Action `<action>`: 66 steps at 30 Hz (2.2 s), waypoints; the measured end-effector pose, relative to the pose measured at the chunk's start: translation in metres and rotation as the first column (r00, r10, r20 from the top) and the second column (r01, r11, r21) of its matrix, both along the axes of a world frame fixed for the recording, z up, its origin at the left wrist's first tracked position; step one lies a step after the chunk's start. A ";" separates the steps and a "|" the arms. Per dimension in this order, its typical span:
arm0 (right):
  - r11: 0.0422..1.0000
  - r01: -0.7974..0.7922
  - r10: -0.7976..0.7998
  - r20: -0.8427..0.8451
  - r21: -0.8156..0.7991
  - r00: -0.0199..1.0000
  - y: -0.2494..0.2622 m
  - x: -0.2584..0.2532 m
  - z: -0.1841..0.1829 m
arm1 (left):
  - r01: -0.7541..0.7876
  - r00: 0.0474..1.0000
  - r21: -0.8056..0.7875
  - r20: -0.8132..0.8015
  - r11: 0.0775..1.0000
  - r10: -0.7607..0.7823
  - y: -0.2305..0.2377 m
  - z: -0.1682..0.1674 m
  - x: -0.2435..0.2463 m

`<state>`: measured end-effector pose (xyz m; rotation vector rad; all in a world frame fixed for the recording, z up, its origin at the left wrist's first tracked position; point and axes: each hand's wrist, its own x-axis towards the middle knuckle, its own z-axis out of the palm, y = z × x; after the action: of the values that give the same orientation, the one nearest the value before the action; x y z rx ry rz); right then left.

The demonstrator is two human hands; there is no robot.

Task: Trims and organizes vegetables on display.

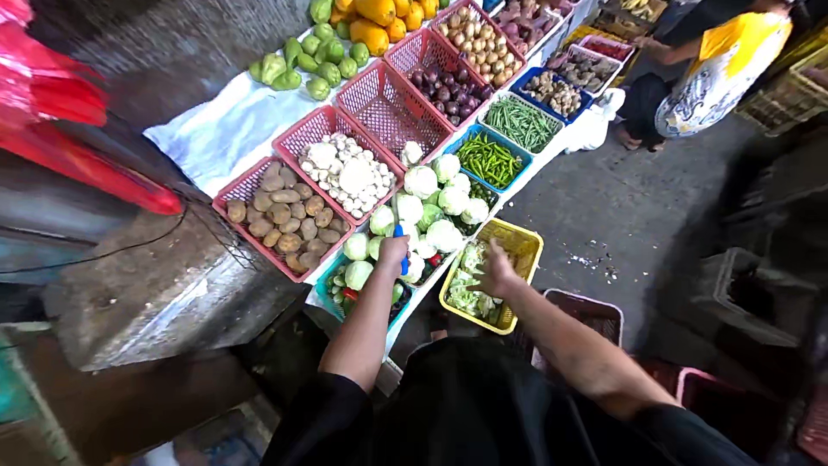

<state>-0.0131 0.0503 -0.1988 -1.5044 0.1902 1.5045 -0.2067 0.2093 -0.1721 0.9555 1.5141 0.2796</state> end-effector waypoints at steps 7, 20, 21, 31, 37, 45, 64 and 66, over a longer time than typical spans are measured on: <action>0.944 -0.261 0.315 0.321 -0.200 0.893 -0.054 0.023 -0.103 | 0.664 0.713 0.106 -0.385 0.740 -0.585 -0.065 -0.009 0.044; 0.619 0.213 0.050 0.309 -0.756 0.950 -0.388 0.030 -0.080 | 0.613 0.663 -0.453 -0.152 0.648 -0.733 -0.033 -0.160 0.024; 0.631 0.205 0.046 0.300 -0.748 0.953 -0.386 0.022 -0.080 | 0.614 0.659 -0.454 -0.155 0.646 -0.736 -0.034 -0.161 0.026; 0.875 -0.267 0.335 0.108 -0.403 0.936 -0.210 -0.001 -0.166 | 0.581 0.697 -0.437 -0.169 0.687 -0.697 -0.032 -0.146 0.022; 0.981 0.139 -0.159 -0.155 -0.132 0.975 -0.030 0.014 -0.237 | 0.573 0.704 -0.409 -0.197 0.710 -0.682 -0.023 -0.143 0.026; 0.932 0.354 -0.362 -0.229 -0.077 0.904 0.052 0.002 -0.294 | 0.290 0.950 -0.254 0.195 0.923 -0.245 -0.065 -0.115 -0.026; 0.967 -0.137 0.173 -0.158 0.213 0.972 -0.038 -0.070 -0.051 | 0.005 0.999 0.094 0.031 0.996 -0.008 -0.091 -0.086 -0.025; 0.937 -0.132 0.197 -0.177 0.323 0.964 -0.030 -0.068 -0.042 | -0.103 0.991 0.014 0.090 0.995 0.101 -0.070 -0.077 -0.036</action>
<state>-0.0808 0.0207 -0.2411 -1.1361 -0.0527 1.7373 -0.2423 0.1396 -0.2487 0.8703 1.4824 0.4056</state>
